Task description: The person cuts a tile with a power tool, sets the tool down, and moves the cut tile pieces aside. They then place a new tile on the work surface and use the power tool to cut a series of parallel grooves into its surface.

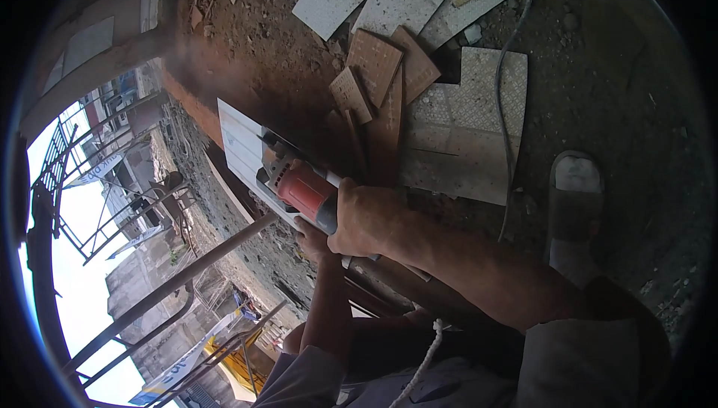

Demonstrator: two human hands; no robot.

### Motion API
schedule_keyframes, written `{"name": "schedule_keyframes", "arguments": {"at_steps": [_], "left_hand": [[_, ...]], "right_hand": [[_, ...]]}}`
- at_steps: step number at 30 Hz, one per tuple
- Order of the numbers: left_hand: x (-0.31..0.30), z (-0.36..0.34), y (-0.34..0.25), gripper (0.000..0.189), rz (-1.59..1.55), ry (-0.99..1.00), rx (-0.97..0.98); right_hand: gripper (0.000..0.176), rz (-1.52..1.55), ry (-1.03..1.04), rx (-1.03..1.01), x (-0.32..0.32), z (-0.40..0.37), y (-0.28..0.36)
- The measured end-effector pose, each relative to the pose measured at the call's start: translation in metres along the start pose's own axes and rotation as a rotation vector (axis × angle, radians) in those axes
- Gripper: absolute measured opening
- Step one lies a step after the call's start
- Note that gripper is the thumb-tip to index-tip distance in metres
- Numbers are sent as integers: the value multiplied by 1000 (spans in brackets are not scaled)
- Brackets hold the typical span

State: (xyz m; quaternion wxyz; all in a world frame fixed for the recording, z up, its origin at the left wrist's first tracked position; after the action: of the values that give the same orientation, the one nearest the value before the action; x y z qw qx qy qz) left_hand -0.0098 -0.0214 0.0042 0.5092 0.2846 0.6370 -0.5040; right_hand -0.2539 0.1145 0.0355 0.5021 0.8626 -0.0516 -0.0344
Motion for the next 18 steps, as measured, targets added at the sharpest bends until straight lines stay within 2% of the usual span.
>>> {"name": "schedule_keyframes", "arguments": {"at_steps": [18], "left_hand": [[-2, -1, -1, 88, 11, 15, -24]], "right_hand": [[67, -15, -8, 4, 3, -6, -8]]}}
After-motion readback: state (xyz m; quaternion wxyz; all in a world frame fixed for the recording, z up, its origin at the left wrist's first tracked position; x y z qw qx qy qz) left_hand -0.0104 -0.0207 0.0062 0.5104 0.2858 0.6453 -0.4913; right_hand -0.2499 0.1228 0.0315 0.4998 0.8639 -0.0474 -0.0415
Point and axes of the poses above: each hand's wrist, its own z-axis towards the middle knuckle, its own x-axis out of the palm, y = z × x, the point moved 3 cm from there along z, towards the middle knuckle, and after that the axes turned 5 degrees about -y, right-handed, at the moved point
